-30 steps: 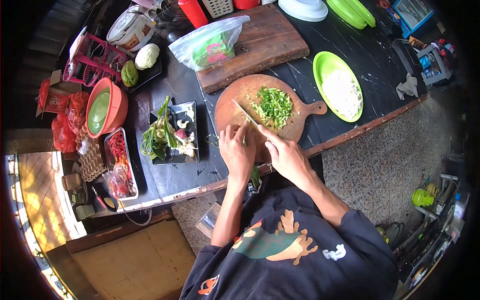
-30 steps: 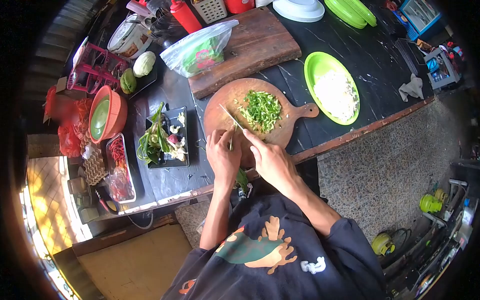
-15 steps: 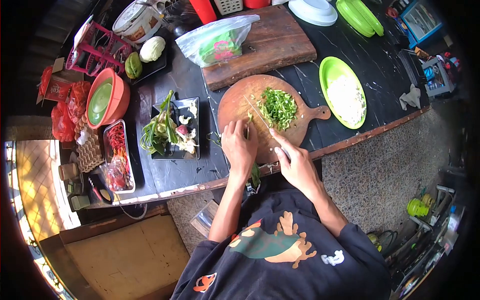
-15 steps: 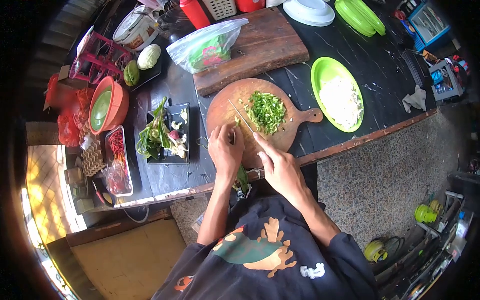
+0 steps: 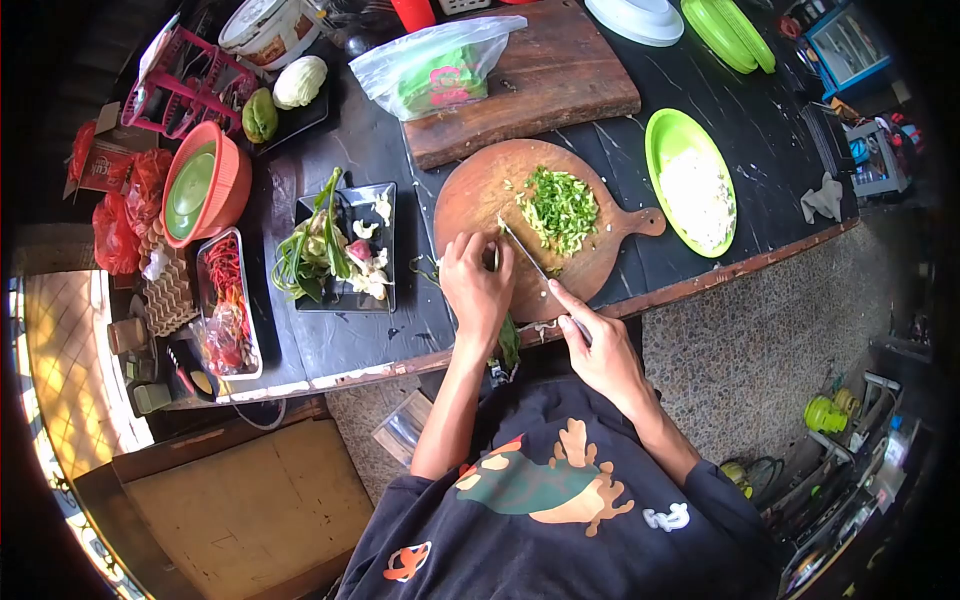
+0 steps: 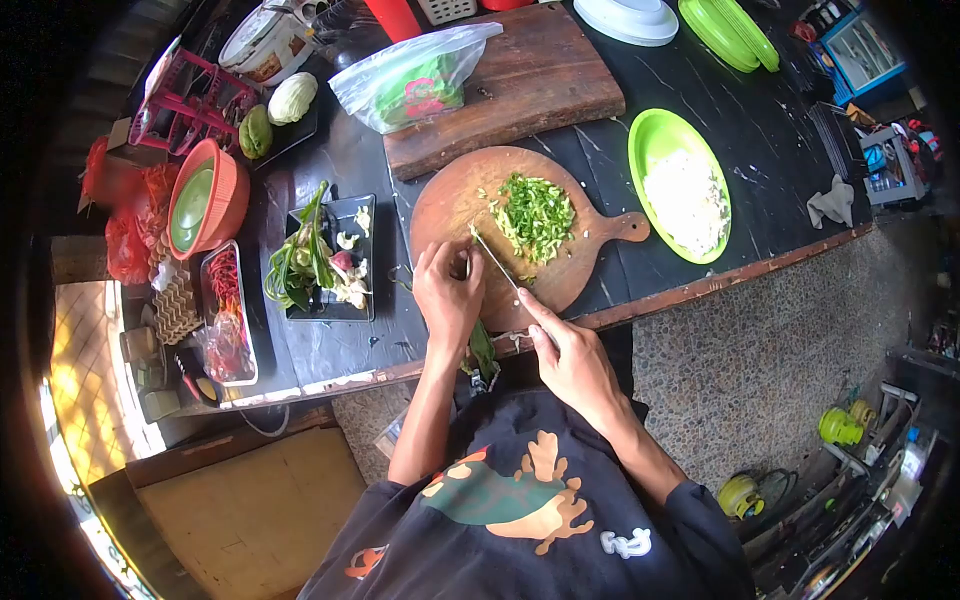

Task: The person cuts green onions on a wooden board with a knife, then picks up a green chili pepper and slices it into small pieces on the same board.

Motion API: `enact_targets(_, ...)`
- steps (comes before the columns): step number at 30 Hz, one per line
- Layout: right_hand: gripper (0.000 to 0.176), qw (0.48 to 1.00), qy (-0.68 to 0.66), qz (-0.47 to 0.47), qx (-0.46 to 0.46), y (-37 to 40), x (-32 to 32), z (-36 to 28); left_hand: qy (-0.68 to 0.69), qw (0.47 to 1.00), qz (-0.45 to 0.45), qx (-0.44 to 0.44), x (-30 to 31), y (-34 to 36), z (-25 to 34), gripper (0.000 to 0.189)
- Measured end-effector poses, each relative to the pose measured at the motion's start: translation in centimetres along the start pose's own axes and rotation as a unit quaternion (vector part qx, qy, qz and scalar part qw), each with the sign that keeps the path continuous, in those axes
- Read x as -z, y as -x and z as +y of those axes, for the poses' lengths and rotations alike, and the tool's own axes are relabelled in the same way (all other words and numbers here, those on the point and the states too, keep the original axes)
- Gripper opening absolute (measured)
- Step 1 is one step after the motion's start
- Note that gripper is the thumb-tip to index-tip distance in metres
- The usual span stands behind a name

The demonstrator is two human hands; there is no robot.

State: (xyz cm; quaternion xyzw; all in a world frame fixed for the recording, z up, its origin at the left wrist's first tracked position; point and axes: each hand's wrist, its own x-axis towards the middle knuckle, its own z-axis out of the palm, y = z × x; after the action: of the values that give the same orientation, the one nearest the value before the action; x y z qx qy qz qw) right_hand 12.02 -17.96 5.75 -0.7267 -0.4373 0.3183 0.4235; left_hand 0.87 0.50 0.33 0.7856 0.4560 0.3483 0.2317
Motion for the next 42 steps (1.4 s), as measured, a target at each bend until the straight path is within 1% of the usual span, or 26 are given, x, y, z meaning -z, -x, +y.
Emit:
enact_targets(2,0.058,1.000,0.024,-0.011,-0.010,-0.1,0.0,0.0,0.002,1.000,0.001,0.003,0.0,0.1,0.1,0.016)
enact_targets(4,0.059,1.000,0.027,-0.011,-0.006,-0.1,0.0,0.1,-0.001,1.000,-0.010,0.013,0.0,0.2,0.1,0.012)
enact_targets(9,0.062,0.999,0.036,-0.019,-0.011,-0.6,-0.4,-0.2,-0.002,1.000,-0.014,0.008,0.2,0.1,0.1,0.014)
enact_targets(12,0.062,0.999,0.048,-0.017,-0.001,-2.0,-1.0,-0.6,-0.004,1.000,-0.016,-0.005,0.2,0.0,-0.1,0.014)
enact_targets(14,0.059,0.998,0.064,-0.029,-0.003,-3.9,-1.2,-1.5,-0.004,1.000,-0.014,-0.015,0.1,0.1,-0.2,0.013)
enact_targets(16,0.057,0.996,0.085,-0.026,-0.001,-6.0,-2.4,-0.9,0.014,1.000,-0.013,0.008,0.0,0.1,-0.2,0.012)
enact_targets(17,0.055,0.994,0.106,-0.025,0.000,-7.0,-2.9,-0.8,0.015,1.000,-0.014,0.004,-0.1,0.0,-0.1,0.012)
enact_targets(20,0.054,0.994,0.107,-0.019,0.020,-8.2,-3.2,-0.8,0.024,0.999,-0.017,0.035,-0.2,0.2,-0.2,0.011)
enact_targets(21,0.055,0.994,0.107,-0.021,0.024,-8.5,-3.4,-0.6,0.023,0.999,-0.014,0.033,-0.2,0.2,-0.2,0.011)
enact_targets(22,0.055,0.994,0.095,-0.003,0.060,-8.2,-3.3,-0.6,0.018,1.000,-0.011,0.023,-0.1,0.3,-0.3,0.011)
enact_targets(23,0.055,0.993,0.095,-0.002,0.064,-7.6,-2.9,-0.5,0.012,1.000,-0.007,0.012,-0.3,0.3,-0.3,0.010)
enact_targets(25,0.057,0.993,0.107,-0.047,-0.011,-6.1,-1.7,-1.6,0.014,1.000,0.013,-0.004,-0.7,0.4,-0.5,0.009)
enact_targets(28,0.057,0.993,0.113,-0.031,-0.013,-3.9,-1.7,-1.2,-0.006,1.000,0.027,0.003,-0.8,0.7,-0.2,0.009)
enact_targets(29,0.057,0.992,0.126,-0.027,-0.007,-3.8,-1.6,-1.2,-0.011,0.999,0.031,-0.016,-0.8,0.5,0.0,0.009)
enact_targets(30,0.058,0.984,0.174,-0.036,-0.016,-3.8,-2.0,-0.9,-0.019,0.999,0.038,-0.033,-0.7,0.3,0.2,0.009)
enact_targets(31,0.057,0.983,0.183,-0.025,0.007,-3.9,-2.5,-0.3,-0.020,0.998,0.059,-0.018,-0.7,0.2,0.3,0.009)
enact_targets(33,0.057,0.986,0.160,-0.014,0.035,-4.9,-3.1,0.6,-0.020,0.999,0.034,-0.029,-0.6,0.2,0.2,0.011)
enact_targets(34,0.057,0.985,0.166,-0.024,0.046,-5.5,-3.2,0.6,-0.013,0.999,0.035,-0.022,-0.5,0.3,0.3,0.012)
enact_targets(35,0.056,0.985,0.164,-0.025,0.044,-6.1,-3.2,0.5,-0.013,0.999,0.045,-0.017,-0.4,0.3,0.2,0.012)
enact_targets(37,0.056,0.984,0.168,-0.030,0.042,-6.7,-3.0,0.0,0.003,1.000,0.017,-0.007,-0.1,0.5,0.0,0.013)
enact_targets(40,0.056,0.984,0.174,-0.026,0.016,-7.0,-2.3,-1.5,0.009,0.999,0.042,-0.003,-0.5,1.0,-0.5,0.013)
enact_targets(41,0.056,0.982,0.183,-0.033,0.023,-7.0,-2.0,-1.1,0.013,0.998,0.055,-0.001,-0.8,1.2,-0.5,0.012)
enact_targets(42,0.056,0.988,0.154,-0.014,0.026,-6.9,-1.8,-0.9,0.015,0.998,0.065,0.006,-0.9,1.2,-0.3,0.012)
